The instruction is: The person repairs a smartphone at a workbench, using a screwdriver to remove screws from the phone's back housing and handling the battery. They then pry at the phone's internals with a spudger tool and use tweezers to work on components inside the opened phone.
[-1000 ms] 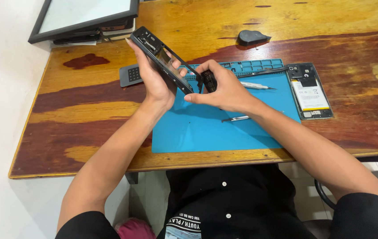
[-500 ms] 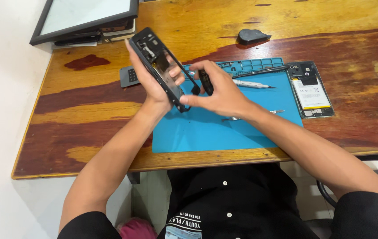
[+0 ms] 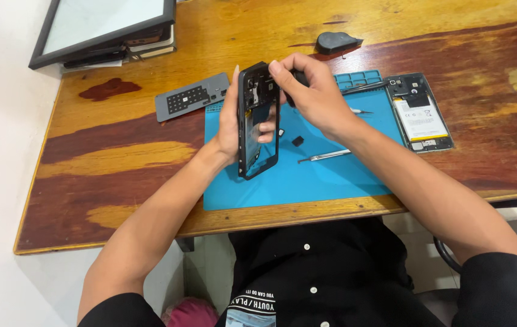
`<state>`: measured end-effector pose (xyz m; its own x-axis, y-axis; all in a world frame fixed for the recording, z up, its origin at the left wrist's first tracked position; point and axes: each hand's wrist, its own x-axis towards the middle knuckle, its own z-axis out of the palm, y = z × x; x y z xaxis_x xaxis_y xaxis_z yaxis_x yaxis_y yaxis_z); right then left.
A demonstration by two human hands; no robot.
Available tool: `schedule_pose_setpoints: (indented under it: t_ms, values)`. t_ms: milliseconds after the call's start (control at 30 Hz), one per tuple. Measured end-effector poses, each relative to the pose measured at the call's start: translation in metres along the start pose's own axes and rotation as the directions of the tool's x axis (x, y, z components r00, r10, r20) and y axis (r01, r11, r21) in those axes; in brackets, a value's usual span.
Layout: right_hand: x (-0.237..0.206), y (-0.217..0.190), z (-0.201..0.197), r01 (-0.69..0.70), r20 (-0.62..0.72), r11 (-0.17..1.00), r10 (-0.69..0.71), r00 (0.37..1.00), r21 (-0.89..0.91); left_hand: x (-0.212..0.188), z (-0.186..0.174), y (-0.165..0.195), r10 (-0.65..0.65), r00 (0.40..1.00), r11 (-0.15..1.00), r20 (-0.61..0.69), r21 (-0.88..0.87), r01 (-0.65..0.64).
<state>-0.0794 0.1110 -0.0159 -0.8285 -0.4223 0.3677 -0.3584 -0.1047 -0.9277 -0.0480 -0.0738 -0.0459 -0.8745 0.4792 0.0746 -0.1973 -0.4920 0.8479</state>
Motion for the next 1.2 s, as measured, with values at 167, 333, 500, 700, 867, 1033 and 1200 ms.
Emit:
schedule_pose_setpoints:
  t_ms: [167, 333, 500, 700, 867, 1033, 1200]
  values:
    - [0.002, -0.001, -0.003, -0.036, 0.033, 0.997, 0.034, 0.999, 0.064, 0.000, -0.003, -0.002, -0.049, 0.999, 0.999, 0.000, -0.021, 0.049]
    - [0.000, -0.004, -0.003, 0.011, 0.058, 0.998, -0.014, 0.998, 0.054, -0.002, -0.003, 0.001, -0.066, 0.996, 0.994, 0.060, -0.082, 0.071]
    - [-0.002, -0.010, -0.002, 0.106, 0.062, 0.993, -0.109, 0.992, 0.042, -0.013, 0.000, 0.011, -0.074, 0.974, 0.980, 0.216, -0.166, 0.111]
    - [-0.006, -0.022, -0.009, 0.094, 0.068, 0.993, -0.098, 0.993, 0.071, -0.018, 0.008, 0.015, -0.067, 0.918, 0.909, 0.390, -0.354, 0.217]
    - [-0.007, -0.027, -0.009, 0.083, 0.088, 0.992, -0.092, 0.992, 0.093, -0.019, 0.011, 0.015, -0.055, 0.915, 0.912, 0.401, -0.353, 0.210]
    - [-0.007, -0.029, -0.010, 0.077, 0.097, 0.994, -0.085, 0.992, 0.082, -0.018, 0.013, 0.016, -0.043, 0.919, 0.919, 0.391, -0.346, 0.190]
    - [-0.007, -0.028, -0.010, 0.065, 0.103, 0.994, -0.074, 0.992, 0.090, -0.020, 0.013, 0.016, -0.071, 0.918, 0.909, 0.389, -0.353, 0.220]
